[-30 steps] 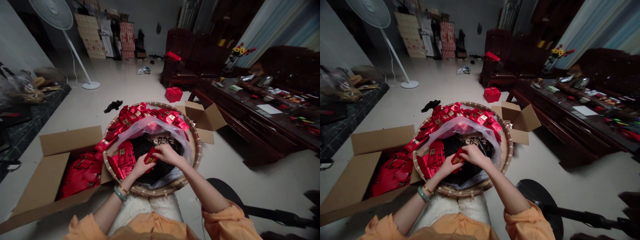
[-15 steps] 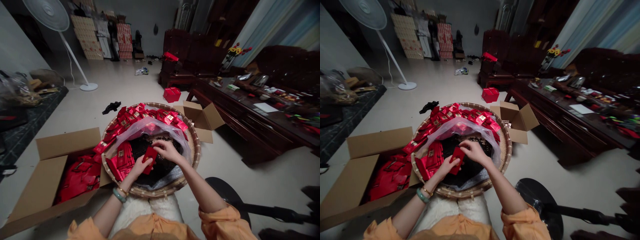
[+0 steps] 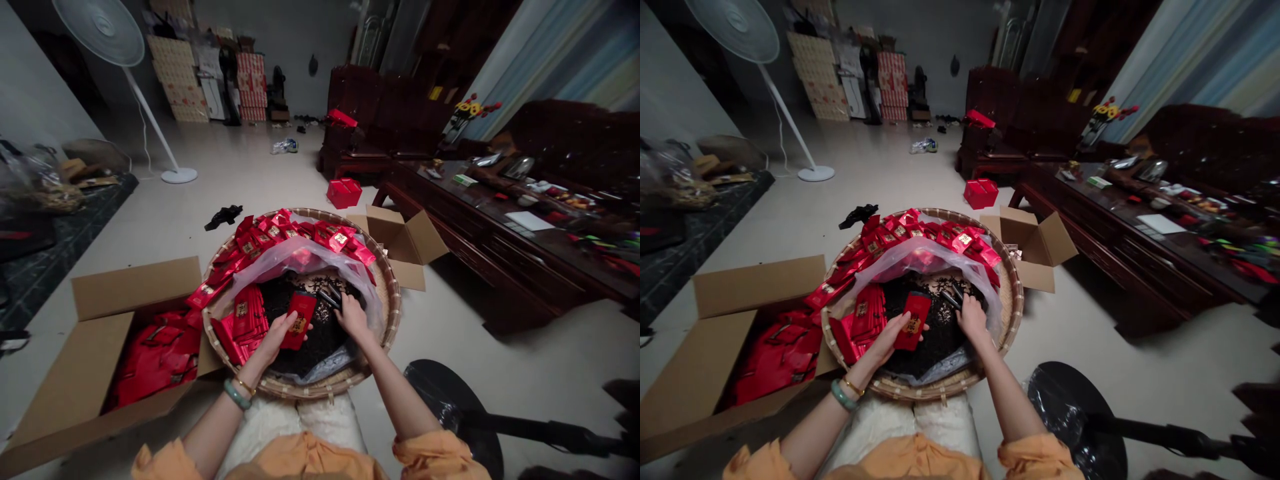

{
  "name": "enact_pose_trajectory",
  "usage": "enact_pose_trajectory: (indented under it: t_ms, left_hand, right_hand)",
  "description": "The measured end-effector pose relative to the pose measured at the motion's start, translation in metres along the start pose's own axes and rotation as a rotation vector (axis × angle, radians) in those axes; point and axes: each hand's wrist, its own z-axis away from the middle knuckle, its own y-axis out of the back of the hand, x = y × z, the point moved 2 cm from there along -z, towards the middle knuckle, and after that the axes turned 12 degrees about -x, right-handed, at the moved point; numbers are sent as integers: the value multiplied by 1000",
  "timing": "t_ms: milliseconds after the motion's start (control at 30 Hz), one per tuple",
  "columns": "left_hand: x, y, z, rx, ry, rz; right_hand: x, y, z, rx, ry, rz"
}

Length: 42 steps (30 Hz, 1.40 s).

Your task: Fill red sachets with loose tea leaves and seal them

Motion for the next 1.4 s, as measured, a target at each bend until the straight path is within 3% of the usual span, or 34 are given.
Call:
enact_pose_trajectory:
  t_ms: [100, 200, 400, 600, 900, 1167, 1400]
  left_hand:
    - [1, 1, 1, -8, -10, -10]
    - [1, 2, 1, 0, -5, -16]
    - [-1, 1, 1, -31, 11, -24]
    - [-1, -1, 6, -106, 31, -22]
    - [-4, 1, 8, -127, 50, -9]
    - [-4, -1, 2, -58, 44, -106]
    - [10, 1, -5, 71, -161, -247]
  right_hand:
    - [-1, 21, 2, 50, 187, -269]
    - [-5, 49, 11, -6, 349, -511]
    - [-35, 85, 37, -144, 563, -438]
    - [-57, 86, 41, -174, 587, -359]
    - [-62, 85, 42, -161, 570, -289]
    - [-60, 83, 42, -144, 547, -298]
    - [-62, 80, 43, -142, 553, -342]
